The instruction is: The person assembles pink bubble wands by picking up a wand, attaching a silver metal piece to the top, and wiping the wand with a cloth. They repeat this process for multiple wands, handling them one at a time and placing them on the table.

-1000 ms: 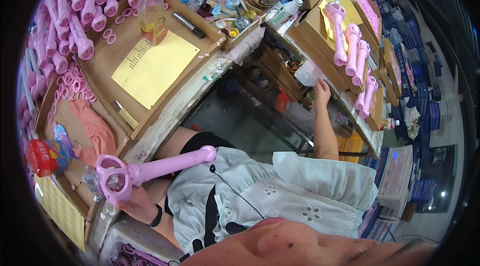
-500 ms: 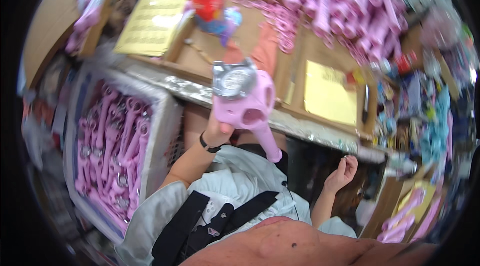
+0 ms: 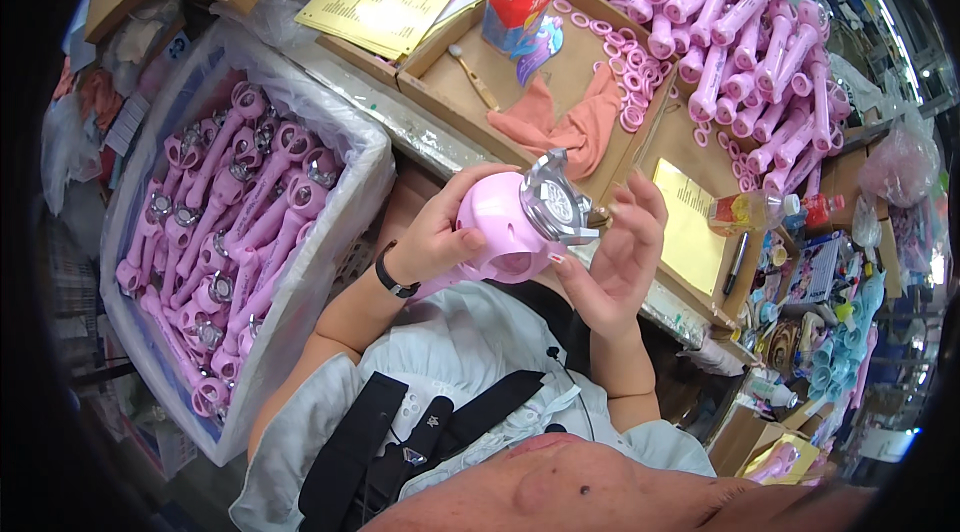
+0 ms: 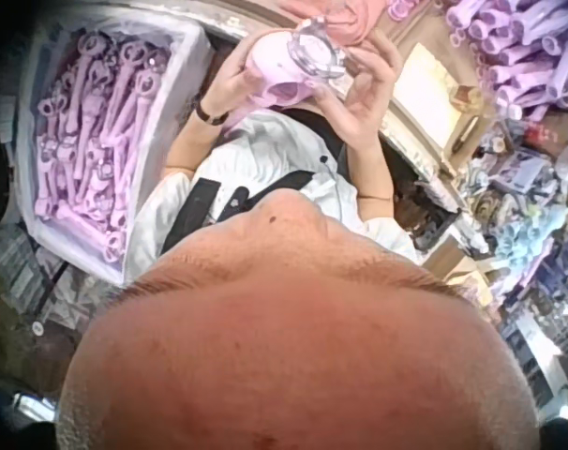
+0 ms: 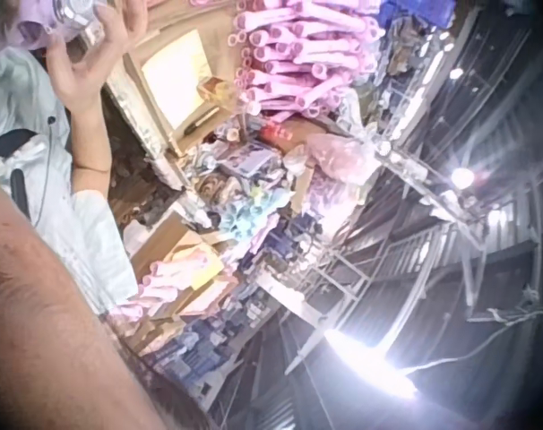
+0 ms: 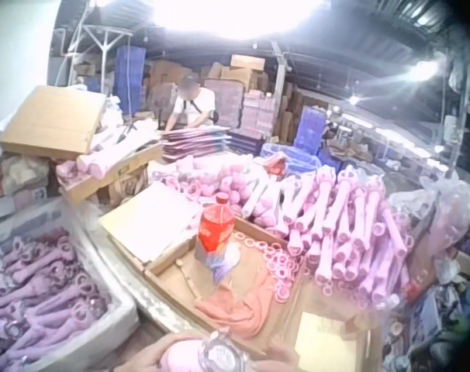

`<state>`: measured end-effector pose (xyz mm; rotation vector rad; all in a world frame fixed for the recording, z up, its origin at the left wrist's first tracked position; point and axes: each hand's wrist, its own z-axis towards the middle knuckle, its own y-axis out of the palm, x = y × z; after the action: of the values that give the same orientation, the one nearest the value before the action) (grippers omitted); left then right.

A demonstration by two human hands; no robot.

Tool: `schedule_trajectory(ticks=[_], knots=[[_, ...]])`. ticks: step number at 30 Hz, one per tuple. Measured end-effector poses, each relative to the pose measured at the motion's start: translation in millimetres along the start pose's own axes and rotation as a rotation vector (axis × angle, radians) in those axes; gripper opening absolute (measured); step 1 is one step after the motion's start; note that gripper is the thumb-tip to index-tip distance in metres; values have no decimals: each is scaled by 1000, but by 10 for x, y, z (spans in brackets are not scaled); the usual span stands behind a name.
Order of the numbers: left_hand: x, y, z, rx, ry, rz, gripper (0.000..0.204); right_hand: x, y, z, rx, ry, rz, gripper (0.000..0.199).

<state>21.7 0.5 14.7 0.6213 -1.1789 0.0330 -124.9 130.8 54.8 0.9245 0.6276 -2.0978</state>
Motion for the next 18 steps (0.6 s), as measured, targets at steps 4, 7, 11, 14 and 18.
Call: schedule_trajectory(ticks=[4, 7, 11, 14, 18], knots=[[-90, -7, -102, 31, 36, 91, 91, -24, 38, -33, -94, 257, 166, 88], [-101, -44, -132, -55, 3, 240, 107, -96, -36, -14, -223, 351, 160, 93], [-101, -51, -167, -90, -12, 257, 106, -201, -130, 58, -339, 450, 60, 89], [-99, -64, -179, -104, -19, 261, 103, -259, -155, 122, -397, 485, 25, 86], [-84, -70, -179, -116, -60, 271, 97, -302, -192, 239, -514, 474, -81, 83]])
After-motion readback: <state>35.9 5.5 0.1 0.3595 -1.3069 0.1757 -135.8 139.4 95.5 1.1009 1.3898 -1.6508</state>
